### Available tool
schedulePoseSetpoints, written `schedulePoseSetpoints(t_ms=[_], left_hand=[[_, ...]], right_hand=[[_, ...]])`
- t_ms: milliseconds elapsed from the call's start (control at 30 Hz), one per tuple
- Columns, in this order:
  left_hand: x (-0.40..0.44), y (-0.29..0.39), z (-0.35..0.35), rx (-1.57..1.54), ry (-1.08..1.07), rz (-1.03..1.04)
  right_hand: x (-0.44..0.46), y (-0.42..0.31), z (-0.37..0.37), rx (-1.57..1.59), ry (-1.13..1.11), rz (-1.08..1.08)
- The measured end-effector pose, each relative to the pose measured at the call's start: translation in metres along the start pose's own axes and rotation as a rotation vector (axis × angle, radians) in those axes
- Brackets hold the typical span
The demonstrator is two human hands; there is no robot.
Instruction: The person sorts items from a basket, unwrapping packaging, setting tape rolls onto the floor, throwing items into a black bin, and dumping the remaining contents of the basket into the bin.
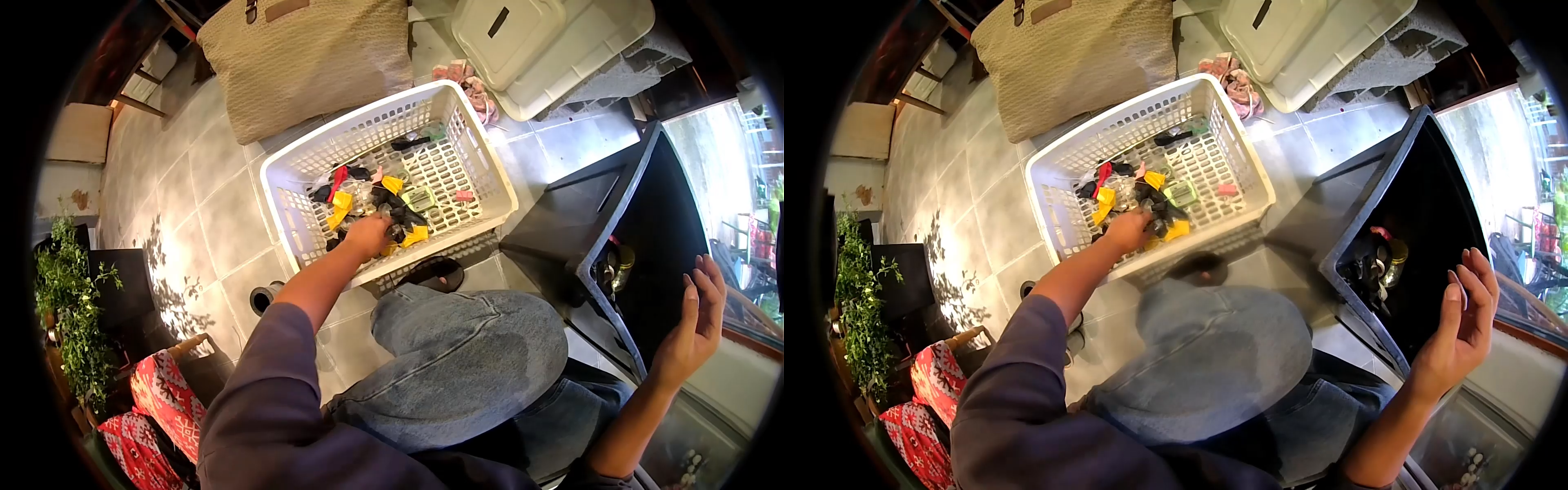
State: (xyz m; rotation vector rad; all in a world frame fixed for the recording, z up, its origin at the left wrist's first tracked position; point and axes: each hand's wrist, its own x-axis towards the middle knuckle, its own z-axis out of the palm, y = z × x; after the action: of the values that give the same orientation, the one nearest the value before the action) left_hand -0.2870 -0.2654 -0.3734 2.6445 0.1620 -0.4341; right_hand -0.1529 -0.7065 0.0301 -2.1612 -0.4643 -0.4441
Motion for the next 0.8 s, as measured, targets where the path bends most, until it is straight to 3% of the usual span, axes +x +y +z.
schedulePoseSetpoints(t_ms=[167, 300, 400, 433, 533, 567, 667, 800], left_hand=[[0.023, -0.003, 0.008, 0.042, 0.013, -0.159], [0.018, -0.003, -0.022, -0.804, 0.075, -0.327], [0.001, -0.006, -0.037, -1.253, 0.11, -0.474], [-0.007, -0.003, -0.04, -1.345, 0.209, -0.427], [-0.038, -0.004, -0.064, -1.101, 0.195, -0.407], [-0.048, -0.001, -0.074, -0.832, 0.271, -0.369], [-0.077, 0.005, -0.094, -0.561, 0.58, -0.226], [-0.132, -0.022, -0.126, -1.084, 0.596, -0.384]], right_hand=[[0.001, 0.002, 0.002, 0.012, -0.001, -0.001], [0.004, 0.001, 0.004, -0.015, -0.013, -0.007], [0.004, 0.0, 0.004, 0.003, -0.017, -0.009], [0.005, 0.001, 0.004, 0.005, -0.018, -0.012], [0.005, -0.003, 0.008, 0.018, -0.017, -0.014], [0.005, -0.004, 0.009, 0.021, -0.014, -0.016], [0.004, -0.008, 0.013, 0.064, -0.018, -0.033], [0.002, -0.017, 0.022, 0.042, -0.042, -0.082]])
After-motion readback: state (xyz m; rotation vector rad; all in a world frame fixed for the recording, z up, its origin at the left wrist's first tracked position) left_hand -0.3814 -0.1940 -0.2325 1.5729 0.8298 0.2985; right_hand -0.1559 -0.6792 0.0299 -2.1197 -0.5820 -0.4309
